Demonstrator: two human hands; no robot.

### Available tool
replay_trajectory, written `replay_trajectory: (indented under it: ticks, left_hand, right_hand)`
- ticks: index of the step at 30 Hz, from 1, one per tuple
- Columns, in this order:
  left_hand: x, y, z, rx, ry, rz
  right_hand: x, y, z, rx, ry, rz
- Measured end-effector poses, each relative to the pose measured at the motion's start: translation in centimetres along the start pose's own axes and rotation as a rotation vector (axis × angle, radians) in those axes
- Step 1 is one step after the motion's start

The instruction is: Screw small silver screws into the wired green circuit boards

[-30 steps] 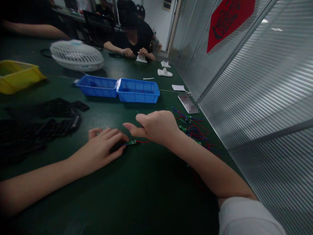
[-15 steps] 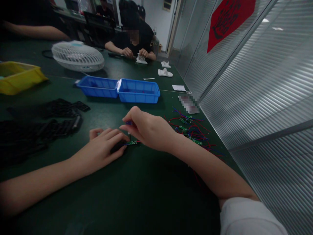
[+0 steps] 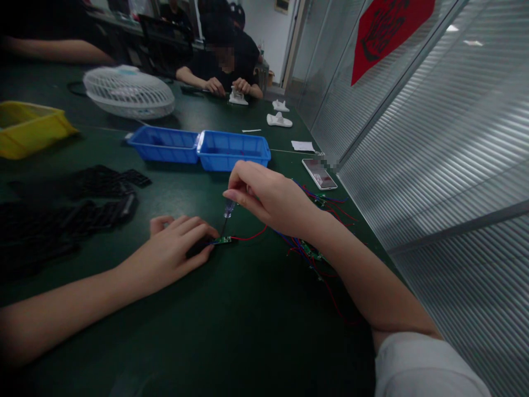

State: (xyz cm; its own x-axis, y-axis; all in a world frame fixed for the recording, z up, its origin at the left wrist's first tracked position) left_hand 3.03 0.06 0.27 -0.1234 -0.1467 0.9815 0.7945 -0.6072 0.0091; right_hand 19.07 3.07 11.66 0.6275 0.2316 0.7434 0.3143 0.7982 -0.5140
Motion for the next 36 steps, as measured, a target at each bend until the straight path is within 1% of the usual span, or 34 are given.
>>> replay_trajectory:
  ticks: [3, 7, 10, 12, 15, 18, 22, 24, 27, 29, 32, 36]
  left_hand:
    - [0.0, 0.0, 0.0, -0.001, 0.008, 0.003]
    - [0.0, 0.0, -0.1, -0.002, 0.015, 0.0]
    - [0.1, 0.0, 0.0, -0.003, 0.025, -0.008]
    - [0.1, 0.0, 0.0, 0.001, 0.026, -0.006]
    - [0.1, 0.0, 0.1, -0.001, 0.022, 0.002]
    - [0.1, 0.1, 0.0, -0.007, 0.017, 0.009]
    - [0.2, 0.1, -0.1, -0.001, 0.012, -0.005]
    - [0.2, 0.0, -0.2, 0.004, 0.017, -0.013]
    - [0.2, 0.0, -0.1, 0.003, 0.021, -0.008]
    - [0.2, 0.0, -0.1, -0.002, 0.024, -0.001]
    - [0.2, 0.2, -0.1, -0.01, 0.028, 0.021]
    - [0.5, 0.3, -0.2, -0.011, 0.056, 0.074]
  right_hand:
    - [-0.4, 0.4, -0.1, -0.07, -0.031, -0.074]
    - [-1.0, 0.5, -0.2, -0.172, -0.073, -0.301]
    - [-1.4, 0.7, -0.4, -0.259, -0.116, -0.397]
    - [-1.6, 0.5, -0.5, -0.248, -0.143, -0.376]
    - [-1.9, 0.0, -0.5, -0.139, -0.168, -0.216]
    - [-1.8, 0.1, -0.5, -0.093, -0.118, -0.071]
    - [-1.4, 0.5, -0.4, -0.044, -0.033, -0.032]
    - [-1.1, 0.4, -0.4, -0.015, -0.021, 0.0]
    - [-0.7, 0.3, -0.4, -0.009, -0.053, 0.062]
    - [-0.5, 0.3, -0.4, -0.021, -0.069, 0.077]
    - [-0.3, 0.3, -0.3, -0.043, -0.036, 0.049]
    - [-0.3, 0.4, -0.1, -0.087, 0.031, -0.084]
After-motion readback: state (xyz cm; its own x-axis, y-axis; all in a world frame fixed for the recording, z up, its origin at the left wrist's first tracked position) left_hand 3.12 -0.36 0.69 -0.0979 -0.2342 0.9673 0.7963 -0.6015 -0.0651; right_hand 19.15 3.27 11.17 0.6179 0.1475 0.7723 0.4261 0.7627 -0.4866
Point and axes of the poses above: each hand's wrist, its own z-axis towards the middle knuckle, its own x-axis out of the back of the hand, y = z × x, the point moved 6 cm from there along z, towards the middle knuckle, and after that the axes turned 15 degrees about z, right-handed, at the moved point
